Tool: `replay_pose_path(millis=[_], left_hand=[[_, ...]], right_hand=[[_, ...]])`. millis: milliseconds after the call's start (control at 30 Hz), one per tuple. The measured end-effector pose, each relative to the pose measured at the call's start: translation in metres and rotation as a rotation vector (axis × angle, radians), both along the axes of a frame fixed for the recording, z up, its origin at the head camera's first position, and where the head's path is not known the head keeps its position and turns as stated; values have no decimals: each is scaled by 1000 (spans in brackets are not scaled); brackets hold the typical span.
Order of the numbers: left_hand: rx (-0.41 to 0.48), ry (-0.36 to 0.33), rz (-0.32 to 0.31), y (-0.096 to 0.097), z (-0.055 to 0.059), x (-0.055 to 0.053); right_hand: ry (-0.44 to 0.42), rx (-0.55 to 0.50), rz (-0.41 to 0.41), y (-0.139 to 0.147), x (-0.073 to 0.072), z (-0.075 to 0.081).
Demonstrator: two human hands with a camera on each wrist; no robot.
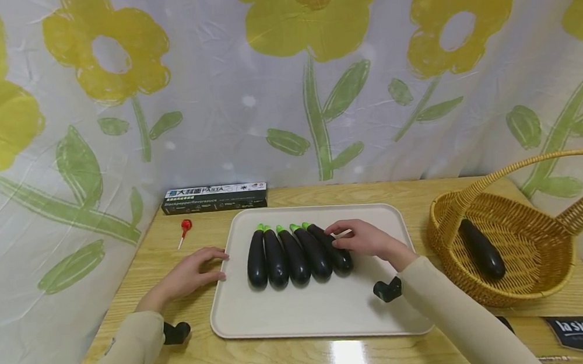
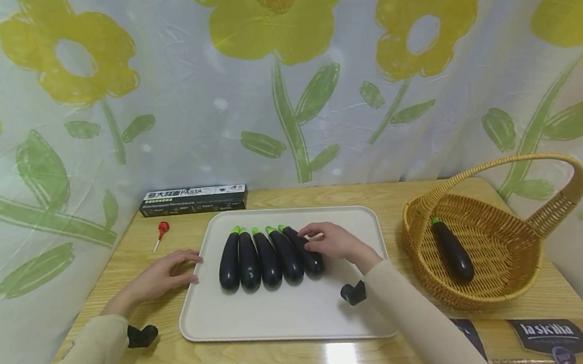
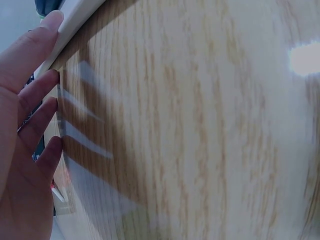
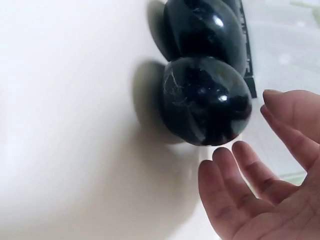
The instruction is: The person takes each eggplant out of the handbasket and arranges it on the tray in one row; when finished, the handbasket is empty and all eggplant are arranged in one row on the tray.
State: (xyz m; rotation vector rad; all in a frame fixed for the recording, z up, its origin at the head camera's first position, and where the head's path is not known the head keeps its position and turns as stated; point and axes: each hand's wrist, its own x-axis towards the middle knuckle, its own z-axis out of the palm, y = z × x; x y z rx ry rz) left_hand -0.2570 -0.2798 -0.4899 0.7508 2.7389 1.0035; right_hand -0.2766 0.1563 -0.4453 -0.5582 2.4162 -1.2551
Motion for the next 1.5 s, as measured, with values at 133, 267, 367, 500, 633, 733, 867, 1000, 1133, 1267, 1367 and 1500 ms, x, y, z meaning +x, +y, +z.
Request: replay_pose_path(millis=[133, 267, 367, 500, 633, 733, 867, 1000, 1133, 1267, 1367, 1500], left_hand=[[1, -10, 6, 2, 0, -2], [6, -10, 5, 2, 0, -2], [15, -12, 5, 2, -1, -2], [17, -1, 3, 1, -1, -1], [13, 11, 2, 0, -2, 0], [16, 12, 5, -1, -2, 2], [26, 16, 14, -2, -2, 3], [29, 24, 17, -3, -1, 5], [26, 26, 13, -3, -2, 4], [15, 32, 1, -3, -2, 4], [15, 28, 2, -2, -3, 3], [21, 21, 8, -1, -2, 1]], right_hand=[[34, -7, -46, 14, 10, 1], [95, -42, -79, 35, 32, 5], [118, -54, -100, 52, 53, 13], [135, -31, -117, 73, 80, 26], [116, -35, -145, 95, 104, 35], [109, -31, -167, 114, 119, 40], [99, -37, -146, 141, 129, 48], [41, -40, -131, 170, 129, 53], [38, -6, -183, 202, 122, 53], [88, -13, -258, 233, 108, 48], [108, -15, -321, 252, 95, 44], [95, 56, -396, 268, 78, 41]])
